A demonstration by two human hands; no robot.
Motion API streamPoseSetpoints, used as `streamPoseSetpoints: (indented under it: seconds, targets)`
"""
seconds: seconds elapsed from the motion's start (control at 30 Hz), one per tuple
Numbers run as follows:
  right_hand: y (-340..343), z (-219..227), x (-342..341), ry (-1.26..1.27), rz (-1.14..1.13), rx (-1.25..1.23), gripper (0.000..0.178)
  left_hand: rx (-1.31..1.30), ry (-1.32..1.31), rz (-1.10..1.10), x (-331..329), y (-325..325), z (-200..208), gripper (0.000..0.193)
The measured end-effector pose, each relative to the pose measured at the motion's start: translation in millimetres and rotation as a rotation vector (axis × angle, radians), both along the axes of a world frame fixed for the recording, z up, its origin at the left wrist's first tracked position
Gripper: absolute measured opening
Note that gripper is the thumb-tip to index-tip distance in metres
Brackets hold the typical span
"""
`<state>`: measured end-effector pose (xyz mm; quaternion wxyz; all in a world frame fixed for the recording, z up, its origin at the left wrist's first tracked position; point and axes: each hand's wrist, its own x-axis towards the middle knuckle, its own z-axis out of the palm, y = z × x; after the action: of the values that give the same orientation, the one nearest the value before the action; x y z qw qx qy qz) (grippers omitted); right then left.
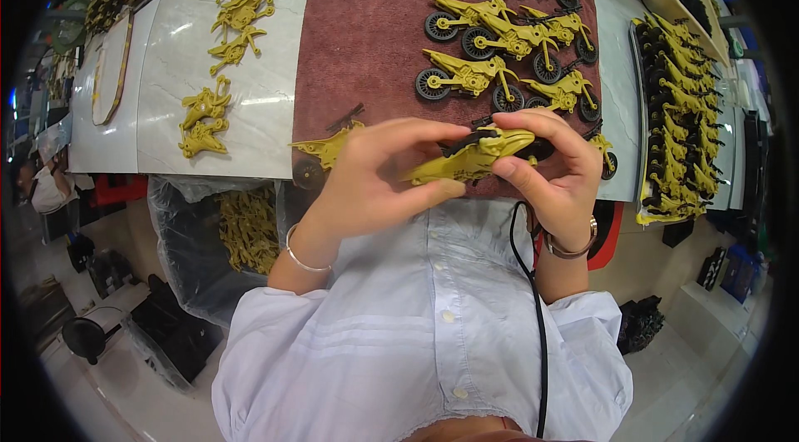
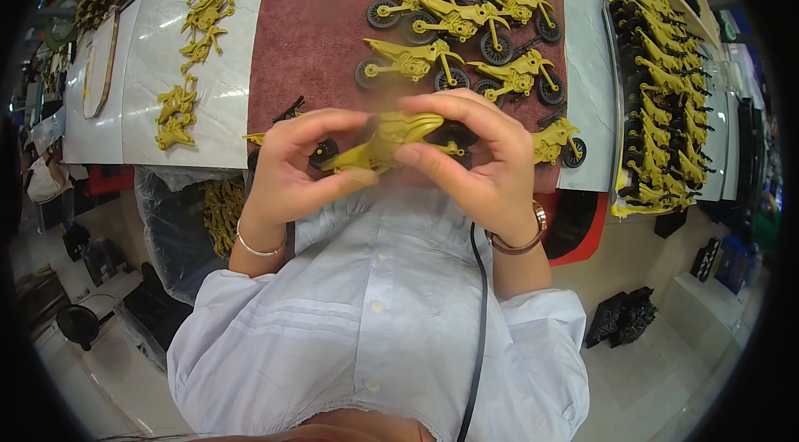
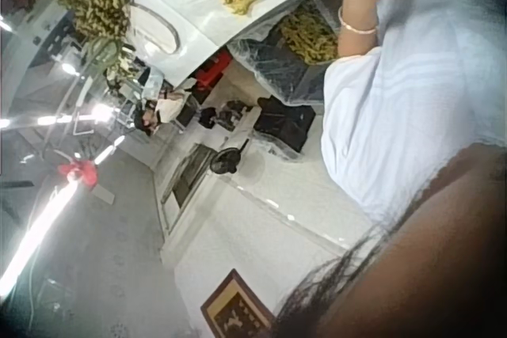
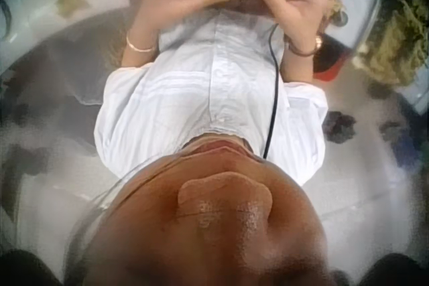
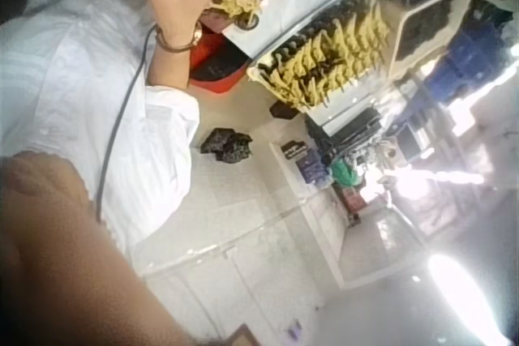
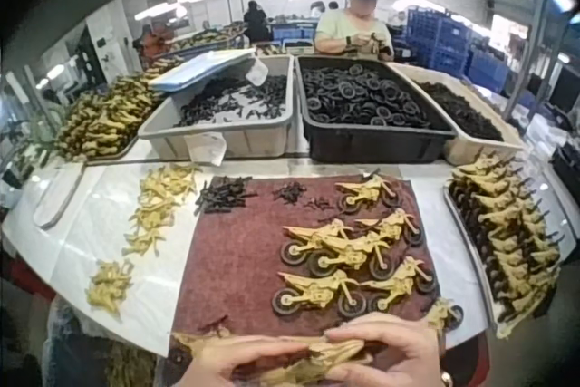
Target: The person assembles toy motorcycles by attaching wheels and handlebars to the motorcycle frames by hand, then arranges and stacks the completed motorcycles onto a tray.
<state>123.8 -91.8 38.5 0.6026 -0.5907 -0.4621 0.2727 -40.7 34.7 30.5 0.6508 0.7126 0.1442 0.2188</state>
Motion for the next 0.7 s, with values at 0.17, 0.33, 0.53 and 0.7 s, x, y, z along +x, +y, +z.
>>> streamPoseSetpoints:
  seconds: [0.17,0.33,0.53,0.7]
  targets:
    - [5,-6,-4,-0.202,0.013,0.087,0.031,0.259,0.029,0.035,5,0,-7,0.030]
    - [5,-3,-9,-0.081,-0.034,-0.015,0.035,0.247,0.029,0.058,4,-2,-15,0.027]
    - [-1,-8,-6,0.258,-0.047,0.077,0.039,-0.294,-0.060,0.092,1,-8,-16,0.033]
    - [-2,-11,-4,0.159,0.026,0.056,0.032,-0.124,-0.105,-0.001,5,-4,-15,0.040]
